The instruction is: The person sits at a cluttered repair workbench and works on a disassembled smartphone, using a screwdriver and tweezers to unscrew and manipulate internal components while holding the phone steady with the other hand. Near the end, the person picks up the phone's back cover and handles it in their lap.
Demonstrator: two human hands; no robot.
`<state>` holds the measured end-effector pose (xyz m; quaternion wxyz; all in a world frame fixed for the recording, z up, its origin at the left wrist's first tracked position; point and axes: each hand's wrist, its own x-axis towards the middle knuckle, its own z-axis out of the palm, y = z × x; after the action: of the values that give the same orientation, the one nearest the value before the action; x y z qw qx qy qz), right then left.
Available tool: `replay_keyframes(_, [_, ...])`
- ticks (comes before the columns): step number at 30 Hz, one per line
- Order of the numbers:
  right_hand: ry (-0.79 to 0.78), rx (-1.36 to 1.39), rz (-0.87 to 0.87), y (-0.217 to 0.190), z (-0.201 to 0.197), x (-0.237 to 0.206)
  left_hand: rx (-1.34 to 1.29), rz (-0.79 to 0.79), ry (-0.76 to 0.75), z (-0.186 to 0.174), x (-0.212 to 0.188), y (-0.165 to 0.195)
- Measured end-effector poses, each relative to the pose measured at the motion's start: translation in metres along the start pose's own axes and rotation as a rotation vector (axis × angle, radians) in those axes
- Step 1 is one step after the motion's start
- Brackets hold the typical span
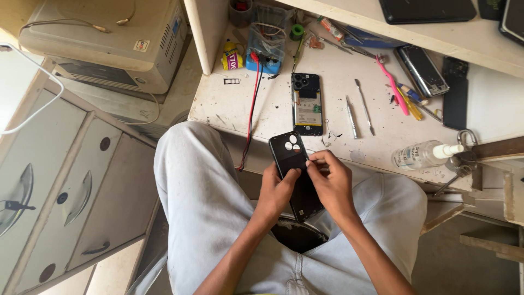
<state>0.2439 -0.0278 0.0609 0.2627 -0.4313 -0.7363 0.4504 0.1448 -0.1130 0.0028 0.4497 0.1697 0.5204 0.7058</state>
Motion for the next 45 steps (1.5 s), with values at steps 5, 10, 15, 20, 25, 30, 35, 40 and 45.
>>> replay_keyframes(5, [0.091,-0.017,-0.002,0.002,0.004,-0.009,0.022,0.008,-0.03,0.002,-0.003,-0.001])
replay_keyframes(10, [0.114,0.208,0.114,0.005,0.01,-0.012,0.021,0.006,-0.022,0.001,-0.004,0.002])
replay_keyframes(15, [0.106,0.328,0.19,0.009,0.011,-0.012,0.062,0.0,-0.016,0.002,-0.005,0.009])
replay_keyframes(20, [0.141,0.186,0.216,0.015,0.014,-0.018,0.432,0.15,-0.015,0.007,-0.016,0.032])
replay_keyframes(25, [0.02,0.505,0.368,0.024,0.008,-0.016,0.601,0.124,-0.026,0.011,-0.026,0.058])
replay_keyframes(30, [-0.005,0.658,0.484,0.031,0.008,-0.022,0.696,0.219,-0.06,0.012,-0.032,0.071])
replay_keyframes(35, [0.015,0.664,0.5,0.032,0.013,-0.027,0.666,0.13,-0.044,0.012,-0.032,0.073])
replay_keyframes(40, [0.015,0.657,0.491,0.032,0.017,-0.03,0.67,0.114,-0.022,0.011,-0.031,0.071])
replay_keyframes(45, [0.028,0.652,0.527,0.037,0.019,-0.034,0.683,0.101,-0.02,0.011,-0.031,0.068])
